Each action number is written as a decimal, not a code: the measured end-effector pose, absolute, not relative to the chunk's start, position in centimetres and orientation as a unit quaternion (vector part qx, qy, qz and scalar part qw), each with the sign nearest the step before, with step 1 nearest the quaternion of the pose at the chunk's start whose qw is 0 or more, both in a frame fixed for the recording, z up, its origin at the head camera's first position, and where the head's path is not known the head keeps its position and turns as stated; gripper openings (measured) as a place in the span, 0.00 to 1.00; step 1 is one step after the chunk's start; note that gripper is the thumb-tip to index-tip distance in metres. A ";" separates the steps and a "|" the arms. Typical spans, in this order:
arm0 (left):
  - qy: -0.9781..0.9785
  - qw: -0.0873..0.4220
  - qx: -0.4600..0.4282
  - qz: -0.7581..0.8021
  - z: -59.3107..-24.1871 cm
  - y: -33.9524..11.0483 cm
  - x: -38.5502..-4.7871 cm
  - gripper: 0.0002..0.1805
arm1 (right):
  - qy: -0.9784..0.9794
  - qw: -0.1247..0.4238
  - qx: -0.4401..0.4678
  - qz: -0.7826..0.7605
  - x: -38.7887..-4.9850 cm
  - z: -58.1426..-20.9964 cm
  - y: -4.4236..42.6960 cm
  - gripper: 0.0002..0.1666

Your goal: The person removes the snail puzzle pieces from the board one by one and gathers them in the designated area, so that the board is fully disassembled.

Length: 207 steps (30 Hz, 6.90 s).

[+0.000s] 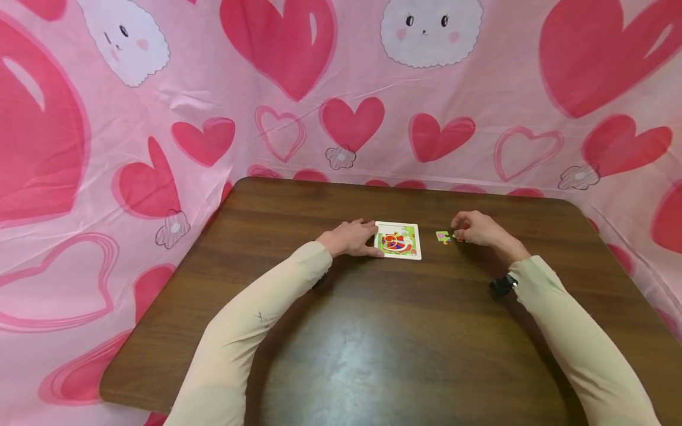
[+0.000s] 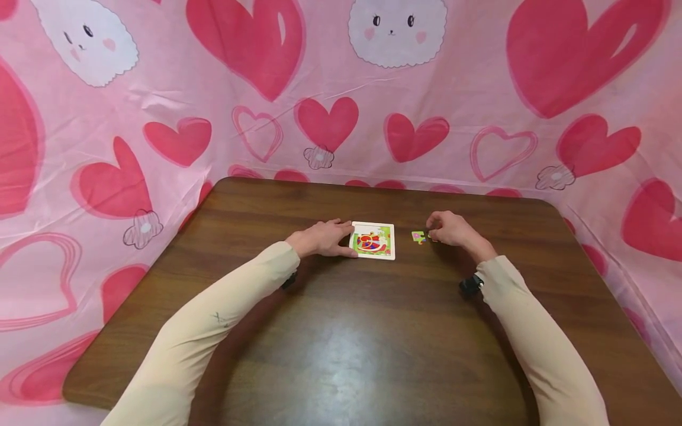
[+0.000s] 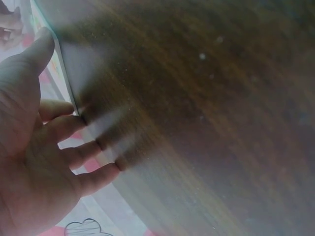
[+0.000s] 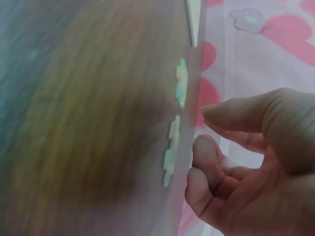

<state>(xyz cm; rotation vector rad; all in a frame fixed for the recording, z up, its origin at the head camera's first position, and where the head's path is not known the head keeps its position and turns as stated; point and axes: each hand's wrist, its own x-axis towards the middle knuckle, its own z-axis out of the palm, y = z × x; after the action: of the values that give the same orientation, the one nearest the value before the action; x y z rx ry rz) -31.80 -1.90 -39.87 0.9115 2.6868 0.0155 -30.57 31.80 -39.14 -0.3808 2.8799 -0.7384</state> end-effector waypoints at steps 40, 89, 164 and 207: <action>0.940 0.147 0.309 0.009 -39.9 -2.2 -31.6 0.47 | 0.948 0.070 -0.187 -0.246 -31.9 -40.0 23.4 0.21; 0.937 0.147 0.317 0.005 -40.0 -1.7 -31.8 0.48 | 0.956 0.060 -0.200 -0.208 -32.5 -39.8 22.2 0.21; 0.938 0.150 0.312 0.019 -39.9 -2.1 -31.6 0.49 | 0.909 0.110 -0.079 -0.394 -29.8 -39.3 38.9 0.17; 0.939 0.144 0.313 0.011 -40.0 -2.1 -31.7 0.48 | 0.964 0.054 -0.076 -0.248 -29.4 -38.7 35.1 0.11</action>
<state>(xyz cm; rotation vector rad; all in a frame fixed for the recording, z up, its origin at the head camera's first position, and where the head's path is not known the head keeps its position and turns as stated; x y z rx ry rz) -31.73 -2.13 -39.99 0.9029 2.7052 0.0311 -29.38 35.08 -38.66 -0.2302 2.9287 -0.7526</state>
